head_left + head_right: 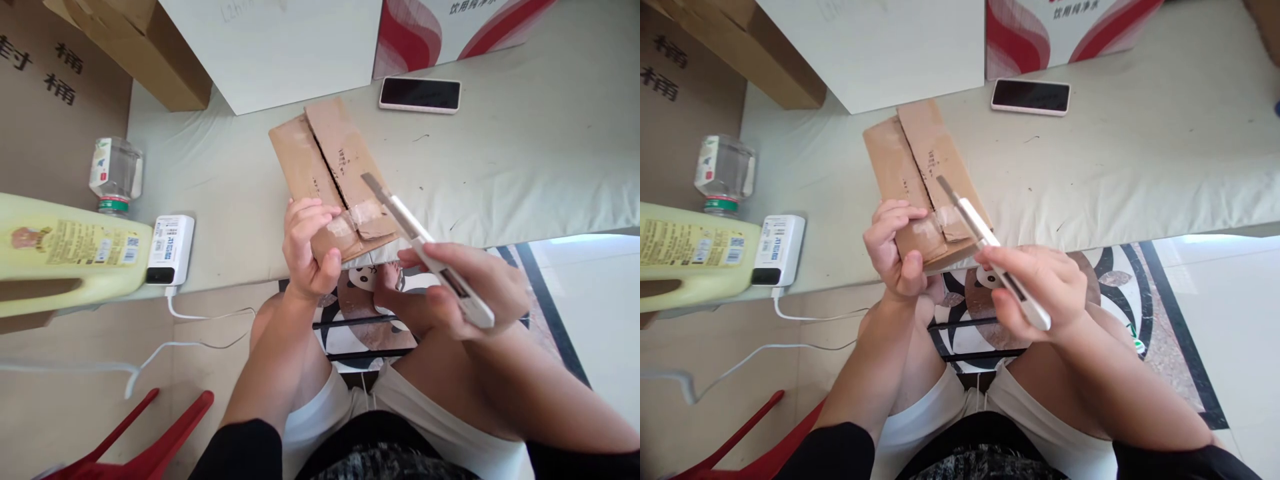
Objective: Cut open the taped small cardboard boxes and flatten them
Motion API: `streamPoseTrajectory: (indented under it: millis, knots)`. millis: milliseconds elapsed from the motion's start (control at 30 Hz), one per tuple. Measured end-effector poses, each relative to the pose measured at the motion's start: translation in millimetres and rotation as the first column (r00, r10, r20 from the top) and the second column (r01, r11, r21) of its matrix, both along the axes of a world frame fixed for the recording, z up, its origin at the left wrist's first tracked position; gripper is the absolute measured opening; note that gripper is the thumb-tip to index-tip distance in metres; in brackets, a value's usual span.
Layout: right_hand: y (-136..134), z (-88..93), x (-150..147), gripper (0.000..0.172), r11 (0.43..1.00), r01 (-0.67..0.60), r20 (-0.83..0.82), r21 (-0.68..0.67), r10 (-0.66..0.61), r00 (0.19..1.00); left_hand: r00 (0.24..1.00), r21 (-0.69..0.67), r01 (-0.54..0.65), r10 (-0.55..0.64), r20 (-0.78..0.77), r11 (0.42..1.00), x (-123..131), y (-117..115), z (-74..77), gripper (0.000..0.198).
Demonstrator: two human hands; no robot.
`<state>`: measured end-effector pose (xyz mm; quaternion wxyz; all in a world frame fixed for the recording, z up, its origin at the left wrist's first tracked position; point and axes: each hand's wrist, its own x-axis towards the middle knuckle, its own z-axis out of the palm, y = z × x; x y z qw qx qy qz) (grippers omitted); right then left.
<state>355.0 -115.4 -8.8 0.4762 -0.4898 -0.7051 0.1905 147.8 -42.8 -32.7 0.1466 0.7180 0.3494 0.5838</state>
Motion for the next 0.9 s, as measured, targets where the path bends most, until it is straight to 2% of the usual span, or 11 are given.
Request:
streamPoseTrajectory:
  millis: [33,100,167,300,400,567,667,800,900]
  knots:
    - [0.0,5.7,-3.2,0.023,0.992,-0.029,0.025,0.125,0.026,0.999,1.000,0.013,-0.002,0.002,-0.001,1.000,0.0,1.1,0.1,0.028]
    - [2.1,18.1,-10.6,0.012,0.938,-0.096,0.066,0.333,0.078,0.995,1.000,0.080,-0.014,0.015,-0.015,0.997,0.0,4.2,0.1,0.027]
    - [4.9,27.6,-16.8,0.014,0.907,-0.114,0.115,0.405,0.073,0.991,0.999,0.150,-0.031,0.036,-0.035,0.988,-0.2,7.1,0.3,0.024]
    - [4.7,32.1,-21.1,0.021,0.915,-0.094,0.227,0.391,0.003,0.974,0.996,0.166,-0.041,0.053,-0.069,0.985,-0.7,8.4,2.0,0.022]
    - [-0.2,32.0,-22.6,0.023,0.932,-0.113,0.293,0.343,0.008,0.956,0.997,0.164,-0.042,0.053,-0.060,0.985,-0.5,7.2,3.1,0.022]
    - [-8.9,39.6,-32.1,0.018,0.953,0.001,0.260,0.304,-0.084,0.962,0.998,0.158,-0.045,0.051,-0.035,0.986,1.3,7.2,2.7,0.024]
    - [-11.0,44.3,-37.3,0.019,0.967,0.014,0.288,0.254,-0.089,0.953,0.998,0.154,-0.050,0.054,-0.021,0.987,3.0,7.4,2.4,0.025]
    - [-9.3,43.7,-42.2,0.018,0.951,0.058,0.279,0.304,-0.148,0.949,0.998,0.150,-0.058,0.062,-0.020,0.987,4.5,7.1,3.4,0.025]
    - [-6.7,41.1,-43.7,0.019,0.951,0.055,0.286,0.304,-0.146,0.947,0.998,0.143,-0.056,0.061,-0.028,0.988,4.3,6.8,4.0,0.025]
